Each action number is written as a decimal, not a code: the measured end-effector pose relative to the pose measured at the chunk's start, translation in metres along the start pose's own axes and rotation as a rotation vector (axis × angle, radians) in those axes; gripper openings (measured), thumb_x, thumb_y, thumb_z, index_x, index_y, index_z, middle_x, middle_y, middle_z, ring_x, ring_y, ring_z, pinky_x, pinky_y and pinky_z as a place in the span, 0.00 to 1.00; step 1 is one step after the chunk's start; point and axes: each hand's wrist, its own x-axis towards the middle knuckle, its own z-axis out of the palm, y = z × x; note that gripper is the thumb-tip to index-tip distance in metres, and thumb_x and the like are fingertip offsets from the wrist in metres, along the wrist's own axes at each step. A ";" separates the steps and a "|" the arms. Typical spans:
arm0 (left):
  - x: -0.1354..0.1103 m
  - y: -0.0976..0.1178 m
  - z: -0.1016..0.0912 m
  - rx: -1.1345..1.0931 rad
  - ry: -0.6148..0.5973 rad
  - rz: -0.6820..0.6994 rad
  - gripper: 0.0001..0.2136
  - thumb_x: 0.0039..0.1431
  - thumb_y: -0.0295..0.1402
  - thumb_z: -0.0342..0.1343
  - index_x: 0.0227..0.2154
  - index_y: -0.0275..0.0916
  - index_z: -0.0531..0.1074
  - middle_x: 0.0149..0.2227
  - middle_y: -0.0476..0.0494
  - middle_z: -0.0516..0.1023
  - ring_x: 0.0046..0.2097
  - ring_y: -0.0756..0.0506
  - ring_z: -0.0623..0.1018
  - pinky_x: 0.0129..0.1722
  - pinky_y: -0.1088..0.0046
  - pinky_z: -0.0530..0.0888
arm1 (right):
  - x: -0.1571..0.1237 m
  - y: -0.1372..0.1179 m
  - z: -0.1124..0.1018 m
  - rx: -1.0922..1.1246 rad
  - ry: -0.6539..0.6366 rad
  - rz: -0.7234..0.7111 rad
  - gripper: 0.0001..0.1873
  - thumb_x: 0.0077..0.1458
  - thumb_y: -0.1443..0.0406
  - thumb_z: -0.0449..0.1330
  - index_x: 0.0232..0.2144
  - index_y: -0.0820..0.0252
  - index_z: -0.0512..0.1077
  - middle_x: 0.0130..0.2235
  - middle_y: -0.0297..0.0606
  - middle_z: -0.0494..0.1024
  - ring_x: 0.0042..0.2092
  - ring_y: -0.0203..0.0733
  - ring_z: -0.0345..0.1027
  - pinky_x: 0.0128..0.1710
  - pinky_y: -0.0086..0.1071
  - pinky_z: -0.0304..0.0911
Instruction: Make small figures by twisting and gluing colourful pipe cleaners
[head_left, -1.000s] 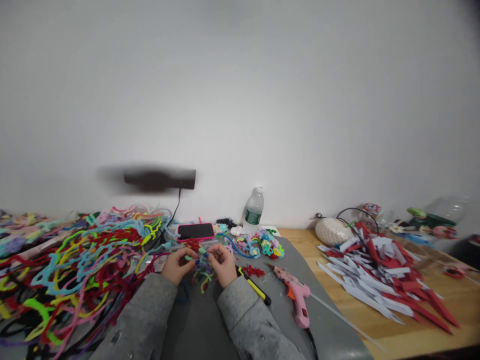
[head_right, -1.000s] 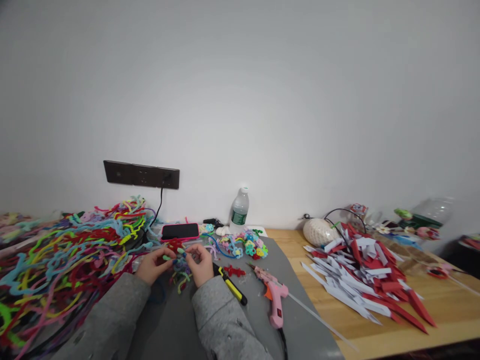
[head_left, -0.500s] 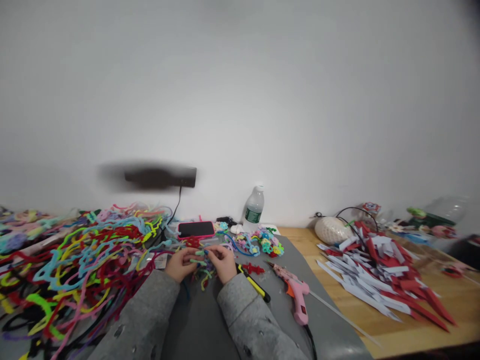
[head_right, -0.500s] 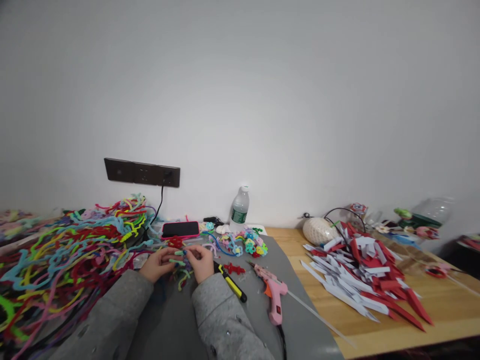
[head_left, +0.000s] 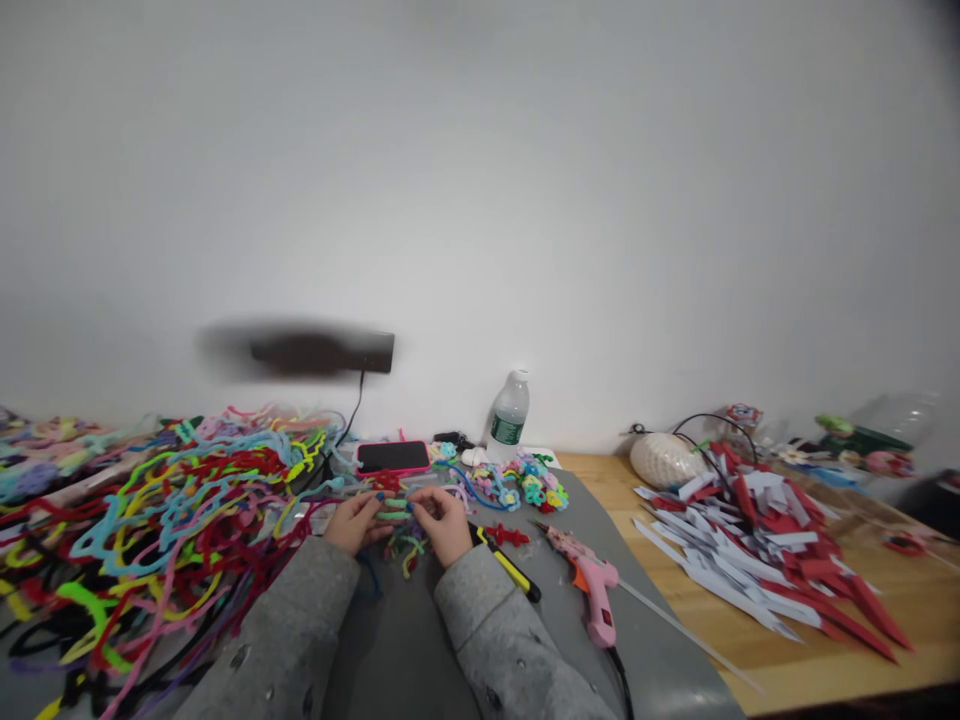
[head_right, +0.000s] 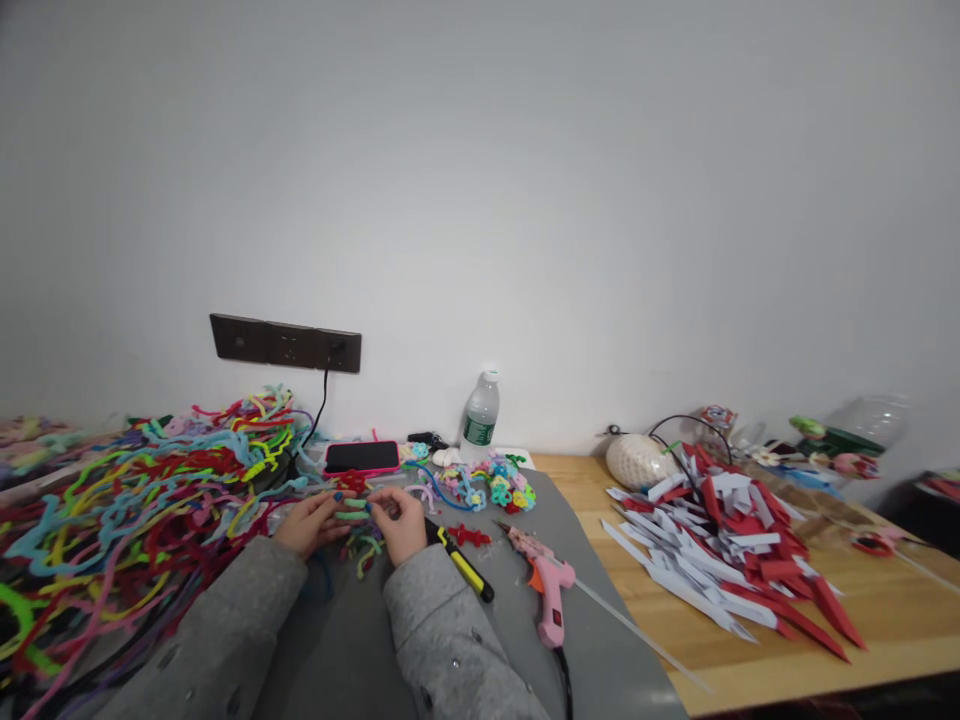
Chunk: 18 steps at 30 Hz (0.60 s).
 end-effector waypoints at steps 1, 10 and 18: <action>0.000 -0.001 0.000 -0.002 0.006 0.001 0.12 0.42 0.38 0.61 0.29 0.37 0.74 0.26 0.40 0.80 0.26 0.43 0.80 0.23 0.72 0.75 | 0.000 -0.001 0.000 -0.006 -0.009 -0.002 0.07 0.41 0.73 0.57 0.24 0.61 0.73 0.23 0.34 0.75 0.25 0.38 0.65 0.25 0.29 0.58; 0.006 0.006 -0.017 -0.065 0.102 0.118 0.19 0.30 0.36 0.67 0.29 0.33 0.73 0.25 0.41 0.81 0.28 0.42 0.80 0.24 0.73 0.76 | -0.005 -0.008 0.001 -0.174 -0.015 -0.124 0.05 0.47 0.70 0.54 0.28 0.61 0.70 0.25 0.34 0.72 0.27 0.37 0.64 0.27 0.29 0.57; 0.011 0.012 -0.027 -0.179 0.279 0.321 0.22 0.31 0.37 0.67 0.32 0.33 0.72 0.27 0.40 0.81 0.31 0.40 0.80 0.26 0.73 0.76 | -0.013 -0.016 0.007 -0.712 -0.273 -0.259 0.04 0.43 0.69 0.61 0.25 0.58 0.68 0.27 0.32 0.70 0.34 0.40 0.60 0.33 0.30 0.51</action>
